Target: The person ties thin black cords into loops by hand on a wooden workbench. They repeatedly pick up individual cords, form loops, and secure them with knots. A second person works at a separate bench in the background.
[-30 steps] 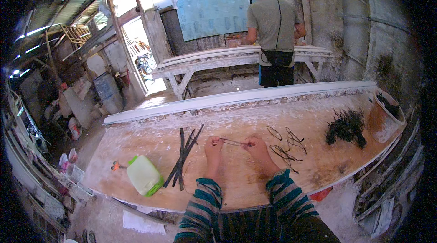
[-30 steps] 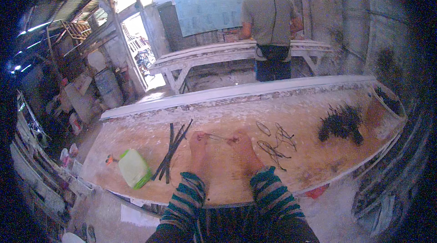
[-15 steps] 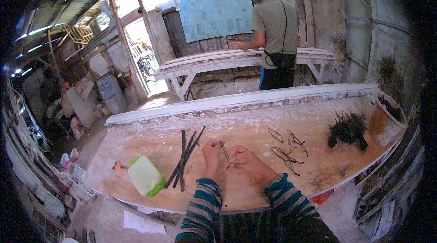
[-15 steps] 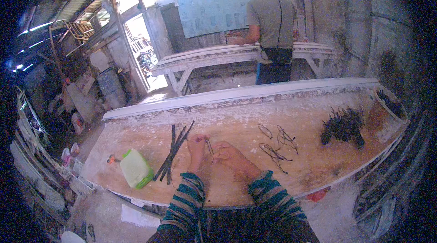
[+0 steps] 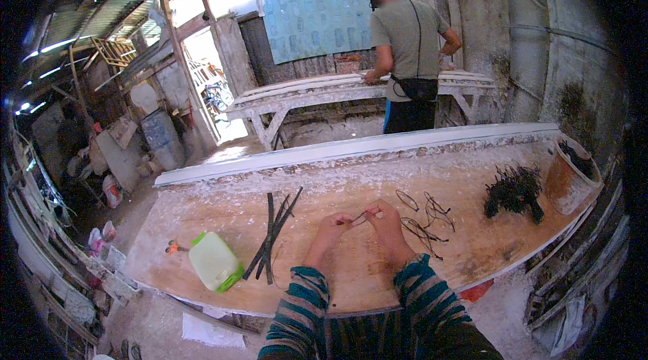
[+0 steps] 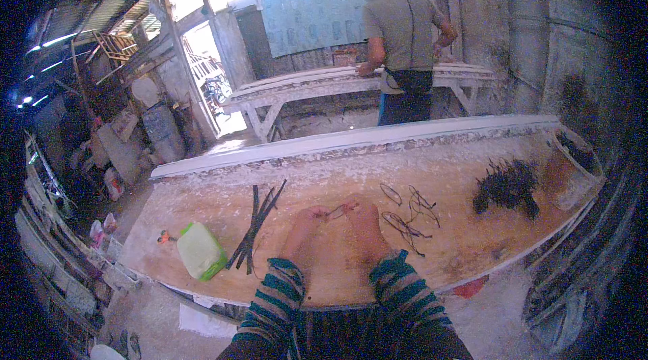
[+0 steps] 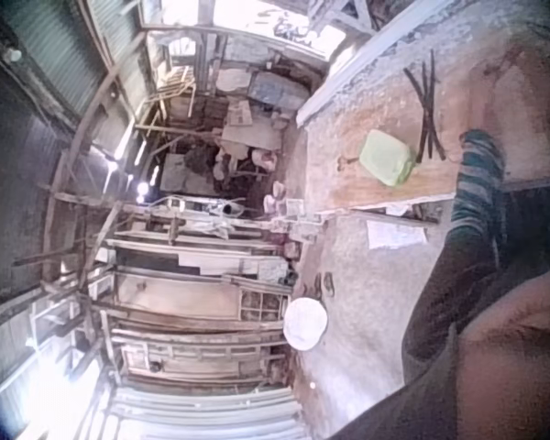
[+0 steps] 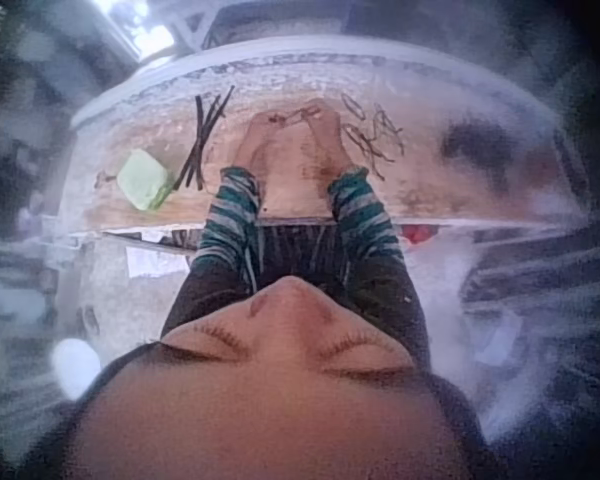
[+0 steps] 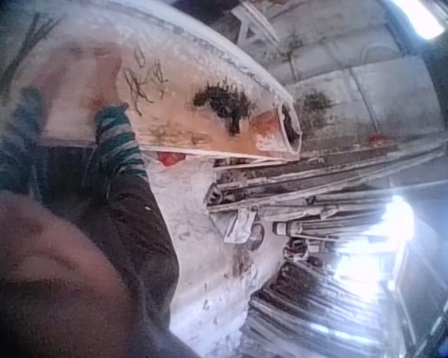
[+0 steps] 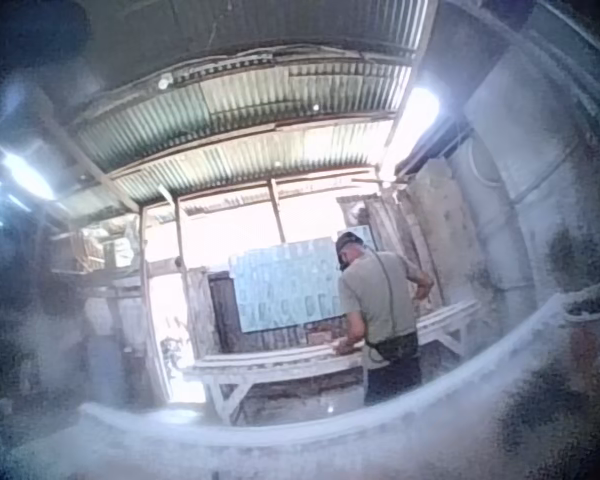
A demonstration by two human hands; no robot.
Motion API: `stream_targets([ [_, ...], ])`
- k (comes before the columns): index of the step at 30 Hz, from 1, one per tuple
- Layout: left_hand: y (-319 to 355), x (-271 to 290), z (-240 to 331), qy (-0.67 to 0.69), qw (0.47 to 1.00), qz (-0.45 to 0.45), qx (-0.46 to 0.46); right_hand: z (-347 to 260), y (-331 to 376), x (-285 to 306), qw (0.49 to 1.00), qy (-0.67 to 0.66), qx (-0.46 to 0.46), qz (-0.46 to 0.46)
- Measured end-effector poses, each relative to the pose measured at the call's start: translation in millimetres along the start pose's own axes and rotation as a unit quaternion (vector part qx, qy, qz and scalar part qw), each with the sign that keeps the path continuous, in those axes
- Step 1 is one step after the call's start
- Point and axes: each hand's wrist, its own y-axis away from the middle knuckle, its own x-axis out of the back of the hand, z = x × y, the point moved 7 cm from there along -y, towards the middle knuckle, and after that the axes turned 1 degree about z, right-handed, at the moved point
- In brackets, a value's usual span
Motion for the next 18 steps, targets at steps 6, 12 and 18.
stream_targets([
  [6, 30.6, -51.9, 19.8, 0.043, 0.979, -0.201, 0.013, 30.4, -11.2, 12.8, 0.997, 0.004, 0.011, 0.076],
  [12, 50.3, -60.8, 50.5, 0.014, 0.977, -0.213, -0.025, 40.0, -13.6, 11.9, 0.996, -0.005, 0.001, 0.084],
  [18, 32.2, -72.6, 16.6, 0.076, 0.966, -0.241, -0.063, 47.2, -17.1, 20.3, 0.994, -0.005, -0.006, 0.113],
])
